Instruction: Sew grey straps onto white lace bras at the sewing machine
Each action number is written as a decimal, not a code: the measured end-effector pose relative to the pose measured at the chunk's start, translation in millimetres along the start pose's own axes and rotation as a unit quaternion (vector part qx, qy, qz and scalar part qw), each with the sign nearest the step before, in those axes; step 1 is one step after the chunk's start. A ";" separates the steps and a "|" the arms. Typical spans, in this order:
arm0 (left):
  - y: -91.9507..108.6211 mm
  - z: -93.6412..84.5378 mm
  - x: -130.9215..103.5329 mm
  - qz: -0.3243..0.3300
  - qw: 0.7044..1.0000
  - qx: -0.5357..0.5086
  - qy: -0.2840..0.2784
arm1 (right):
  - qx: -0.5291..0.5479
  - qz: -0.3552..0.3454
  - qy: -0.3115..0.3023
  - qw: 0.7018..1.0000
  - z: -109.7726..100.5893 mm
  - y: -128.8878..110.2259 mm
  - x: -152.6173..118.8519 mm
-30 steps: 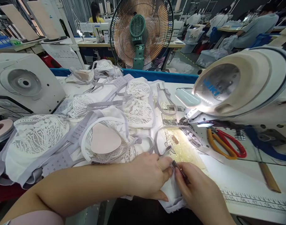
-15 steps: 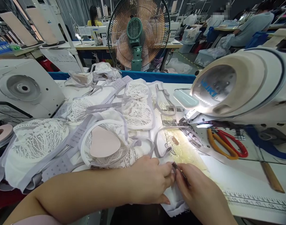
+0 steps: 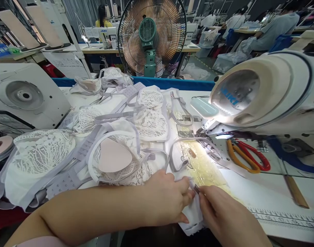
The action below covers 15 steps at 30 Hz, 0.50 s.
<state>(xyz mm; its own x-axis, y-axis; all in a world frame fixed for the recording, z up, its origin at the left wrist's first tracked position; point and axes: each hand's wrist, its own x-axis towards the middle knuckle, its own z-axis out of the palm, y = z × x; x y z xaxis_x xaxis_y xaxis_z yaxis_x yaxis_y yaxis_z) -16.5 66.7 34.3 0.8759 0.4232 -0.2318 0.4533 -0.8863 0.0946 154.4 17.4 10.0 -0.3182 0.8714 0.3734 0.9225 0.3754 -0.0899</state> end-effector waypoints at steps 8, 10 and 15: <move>0.9 -2.0 0.0 -0.002 1.000 0.001 -0.017 | -0.006 0.015 0.041 0.999 10.3 -0.6 8.0; 0.9 -3.7 -0.3 -0.001 1.000 -0.001 -0.024 | -0.007 0.013 0.043 0.999 10.7 -1.4 9.9; 0.1 -4.8 -0.4 0.002 1.000 0.001 -0.024 | -0.015 0.003 0.050 0.999 8.5 -3.0 11.8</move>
<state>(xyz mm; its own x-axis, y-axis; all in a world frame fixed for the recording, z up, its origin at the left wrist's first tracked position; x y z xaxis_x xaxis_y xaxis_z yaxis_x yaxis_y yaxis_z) -16.0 67.3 39.0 0.8686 0.4103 -0.2777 0.4495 -0.8884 0.0933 146.1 29.2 6.8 -0.2897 0.8371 0.4641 0.9310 0.3590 -0.0662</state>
